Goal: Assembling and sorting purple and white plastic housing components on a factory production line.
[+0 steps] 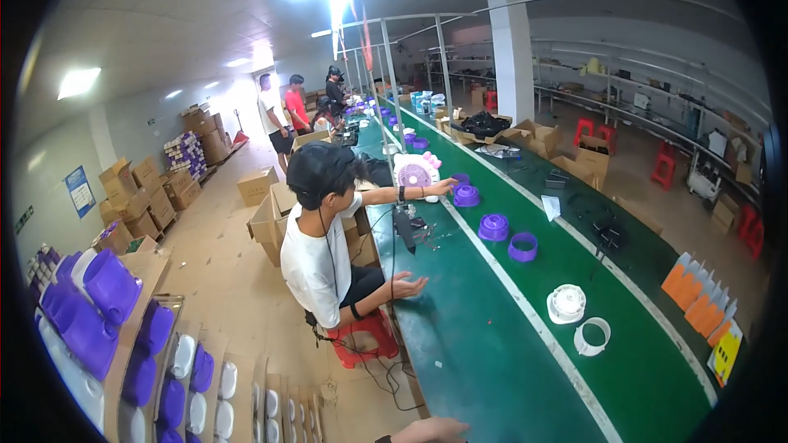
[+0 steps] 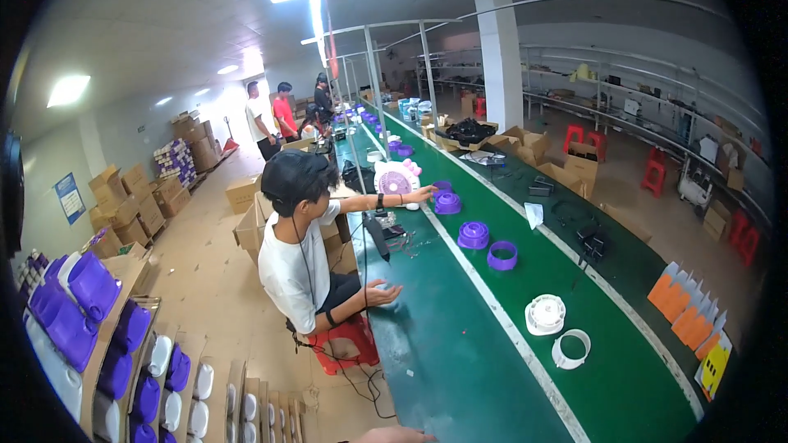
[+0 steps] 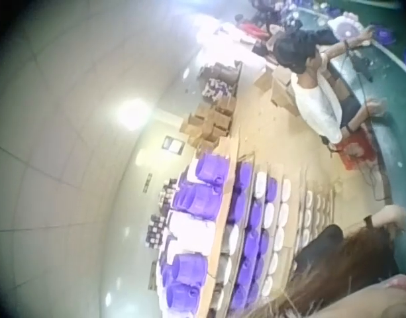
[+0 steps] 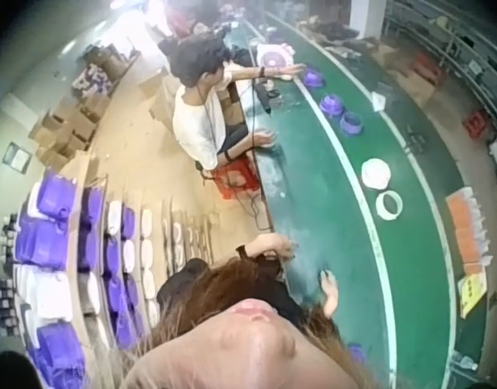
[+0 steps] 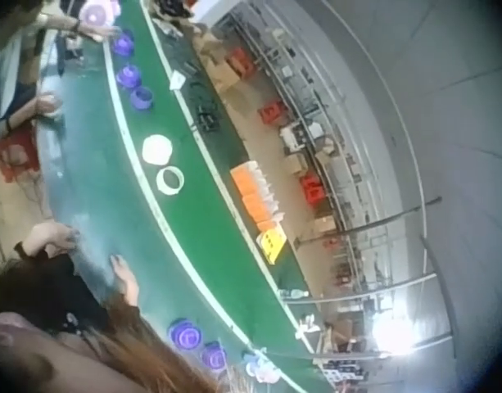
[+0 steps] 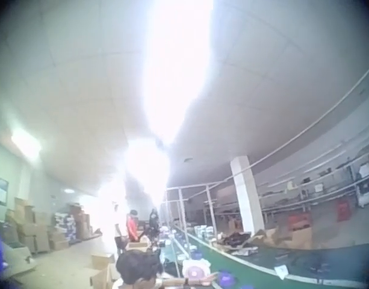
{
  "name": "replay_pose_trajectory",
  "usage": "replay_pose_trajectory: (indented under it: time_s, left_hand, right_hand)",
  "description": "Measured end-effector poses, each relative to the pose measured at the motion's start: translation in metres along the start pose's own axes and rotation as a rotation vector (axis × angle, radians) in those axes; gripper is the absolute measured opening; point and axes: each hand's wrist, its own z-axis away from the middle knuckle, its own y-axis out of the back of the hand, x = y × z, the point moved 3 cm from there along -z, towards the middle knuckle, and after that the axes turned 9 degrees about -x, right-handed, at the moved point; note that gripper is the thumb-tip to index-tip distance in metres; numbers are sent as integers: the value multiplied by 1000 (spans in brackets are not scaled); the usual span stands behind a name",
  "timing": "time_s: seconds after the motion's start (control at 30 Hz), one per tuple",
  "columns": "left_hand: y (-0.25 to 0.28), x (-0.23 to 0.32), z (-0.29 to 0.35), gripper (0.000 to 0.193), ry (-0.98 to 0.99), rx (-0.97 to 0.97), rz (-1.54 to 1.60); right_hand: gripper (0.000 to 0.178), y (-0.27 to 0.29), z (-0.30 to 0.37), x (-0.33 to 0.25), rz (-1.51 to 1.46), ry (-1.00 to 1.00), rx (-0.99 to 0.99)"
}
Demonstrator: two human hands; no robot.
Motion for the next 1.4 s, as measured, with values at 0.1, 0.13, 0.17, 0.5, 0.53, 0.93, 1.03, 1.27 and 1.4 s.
replay_pose_trajectory:
  time_s: [0.1,0.13,0.17,0.5,0.53,0.93,1.03,1.27,1.4]
  left_hand:
    - [-25,-61,-39,50,275,-387,-59]
    - [-30,-81,-54,53,363,-522,-77]
    - [-34,-101,-68,56,449,-657,-96]
    - [83,-162,-236,54,204,-245,-360]
    - [87,-173,-255,55,172,-175,-360]
    - [-44,-268,-407,81,281,79,-111]
    - [-52,-268,-412,78,260,53,-296]
    - [-52,-272,-430,74,184,130,-321]
    - [-55,-269,-427,78,194,56,-323]
  right_hand:
    - [41,20,2,-6,18,-66,10]
    - [42,26,5,-10,-9,-116,8]
    - [44,29,3,-3,-5,-155,-42]
    - [47,153,-18,36,431,-286,72]
    - [48,170,-29,39,543,-248,121]
    - [63,201,-219,-29,391,11,567]
    - [60,194,-234,-32,463,-56,595]
    - [23,188,-249,-19,569,-150,977]
    - [17,203,-249,6,329,30,786]
